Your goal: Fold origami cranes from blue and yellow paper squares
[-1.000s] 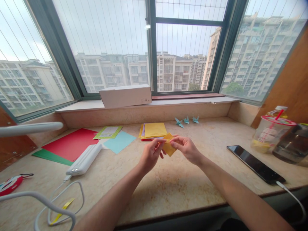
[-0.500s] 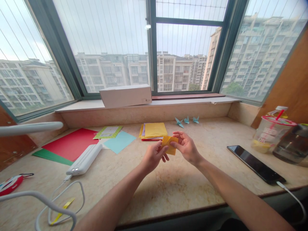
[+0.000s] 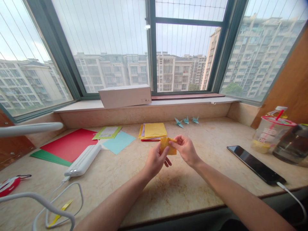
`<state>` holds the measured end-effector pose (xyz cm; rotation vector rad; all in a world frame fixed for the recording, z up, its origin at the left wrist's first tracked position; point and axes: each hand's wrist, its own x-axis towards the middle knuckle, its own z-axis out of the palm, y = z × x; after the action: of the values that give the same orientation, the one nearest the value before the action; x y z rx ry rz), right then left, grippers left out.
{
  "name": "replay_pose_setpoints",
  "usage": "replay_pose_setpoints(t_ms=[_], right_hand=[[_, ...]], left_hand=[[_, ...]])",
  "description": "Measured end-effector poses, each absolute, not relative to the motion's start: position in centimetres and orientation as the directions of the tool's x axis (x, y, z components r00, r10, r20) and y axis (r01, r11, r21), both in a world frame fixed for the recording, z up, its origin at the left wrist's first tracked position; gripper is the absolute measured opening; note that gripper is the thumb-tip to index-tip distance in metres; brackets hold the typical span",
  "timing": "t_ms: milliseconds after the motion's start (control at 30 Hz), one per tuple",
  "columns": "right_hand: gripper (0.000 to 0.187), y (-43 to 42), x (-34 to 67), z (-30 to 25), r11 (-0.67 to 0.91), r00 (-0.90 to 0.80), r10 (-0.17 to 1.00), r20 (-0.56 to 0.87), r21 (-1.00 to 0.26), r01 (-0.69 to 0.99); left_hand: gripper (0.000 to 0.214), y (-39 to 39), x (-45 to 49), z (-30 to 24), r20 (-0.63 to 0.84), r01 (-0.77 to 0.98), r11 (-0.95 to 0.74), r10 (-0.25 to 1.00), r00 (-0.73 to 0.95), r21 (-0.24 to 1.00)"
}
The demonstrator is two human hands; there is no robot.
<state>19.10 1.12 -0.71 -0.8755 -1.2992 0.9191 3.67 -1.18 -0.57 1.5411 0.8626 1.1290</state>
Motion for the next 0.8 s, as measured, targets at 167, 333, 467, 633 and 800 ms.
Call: replay_pose_setpoints(t_ms=[167,333,467,633,800], right_hand=[[0.022,0.1,19.0,-0.7,0.676,-0.128,0.732,0.669,-0.690,0.259],[0.051,-0.5,18.6,-1.5,0.778,-0.390,0.628,0.673,-0.546,0.311],[0.050,-0.5,18.4,-1.7,0.787,-0.416,0.617,0.668,-0.537,0.304],[0.037,0.1,18.7,-1.0,0.562,-0.199,0.821,0.535,-0.818,0.121],[0.037,0.7,19.1,-1.0,0.394,-0.228,0.898,0.376,-0.919,0.034]], left_hand=[[0.037,-0.9,3.6,-0.2,0.261,-0.084,-0.249,0.943,0.206,0.965],[0.037,-1.0,3.3,0.2,0.309,-0.096,-0.299,0.945,0.109,0.949],[0.038,-0.9,3.2,0.3,0.320,-0.059,-0.316,0.945,0.073,0.947],[0.038,-0.5,2.8,0.0,0.305,-0.048,-0.301,0.933,0.192,0.952],[0.040,-0.2,2.6,-0.6,0.236,0.094,-0.288,0.900,0.366,0.953]])
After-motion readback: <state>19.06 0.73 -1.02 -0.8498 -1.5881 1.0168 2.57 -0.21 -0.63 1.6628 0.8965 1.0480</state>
